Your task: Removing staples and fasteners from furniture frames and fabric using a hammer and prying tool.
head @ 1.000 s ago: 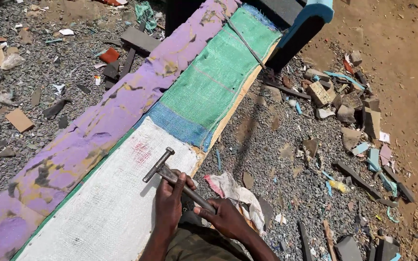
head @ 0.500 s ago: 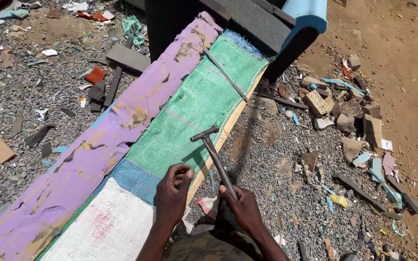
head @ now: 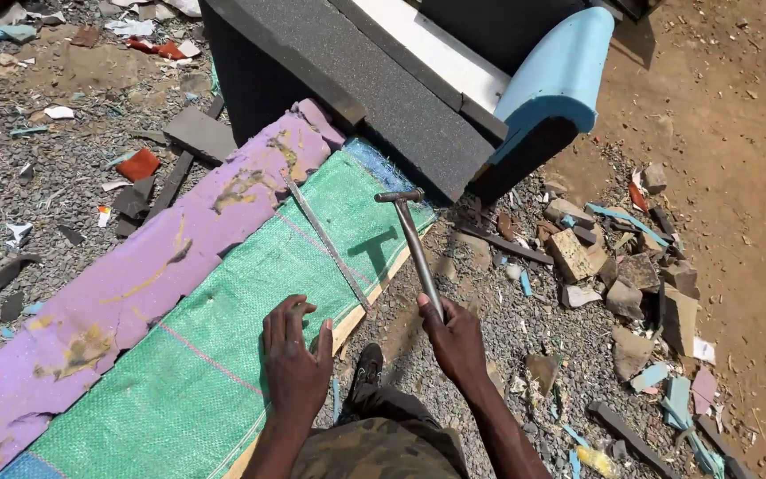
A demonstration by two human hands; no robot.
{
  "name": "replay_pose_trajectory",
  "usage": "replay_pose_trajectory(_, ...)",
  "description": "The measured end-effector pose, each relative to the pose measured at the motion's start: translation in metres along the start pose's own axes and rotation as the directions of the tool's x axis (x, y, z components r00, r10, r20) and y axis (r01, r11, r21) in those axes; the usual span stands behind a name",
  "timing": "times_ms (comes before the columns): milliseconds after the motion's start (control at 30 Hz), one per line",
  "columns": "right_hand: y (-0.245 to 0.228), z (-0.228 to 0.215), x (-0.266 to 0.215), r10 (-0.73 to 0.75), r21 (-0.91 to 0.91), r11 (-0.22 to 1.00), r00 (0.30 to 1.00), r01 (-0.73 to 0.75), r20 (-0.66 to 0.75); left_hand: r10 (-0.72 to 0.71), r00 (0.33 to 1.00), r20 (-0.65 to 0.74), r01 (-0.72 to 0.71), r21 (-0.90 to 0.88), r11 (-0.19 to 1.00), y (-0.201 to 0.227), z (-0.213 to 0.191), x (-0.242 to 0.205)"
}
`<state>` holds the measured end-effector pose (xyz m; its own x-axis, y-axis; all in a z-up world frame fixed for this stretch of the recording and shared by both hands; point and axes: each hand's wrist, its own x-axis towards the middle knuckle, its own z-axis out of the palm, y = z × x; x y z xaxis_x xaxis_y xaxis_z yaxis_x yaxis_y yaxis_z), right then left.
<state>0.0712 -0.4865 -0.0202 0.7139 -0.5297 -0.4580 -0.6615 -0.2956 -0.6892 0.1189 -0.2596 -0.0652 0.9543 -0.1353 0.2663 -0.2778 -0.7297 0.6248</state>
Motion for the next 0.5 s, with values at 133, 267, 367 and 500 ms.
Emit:
replay_pose_trajectory(133, 0.024, -0.032, 0.09, -0.083, -0.174, 0.982, 0.995, 0.072, -0.057, -0.054, 0.998, -0.022, 0.057, 0.192, 0.98, 0.004, 0.056, 0.01)
replay_pose_trajectory(267, 0.014, -0.049, 0.167, -0.207, -0.34, 0.929, 0.967, 0.148, -0.147, 0.078, 0.996, -0.043, -0.055, 0.402, 0.914, 0.002, 0.069, 0.015)
replay_pose_trajectory(367, -0.021, -0.051, 0.192, -0.233, -0.373, 0.914, 0.96, 0.16, -0.158, 0.055, 0.998, -0.012, -0.045, 0.404, 0.914, -0.007, 0.075, 0.011)
replay_pose_trajectory(500, -0.053, -0.05, 0.226, -0.302, -0.289, 0.924, 0.941, 0.249, -0.153, 0.014, 1.0, 0.017, -0.02, 0.412, 0.911, -0.012, 0.08, 0.01)
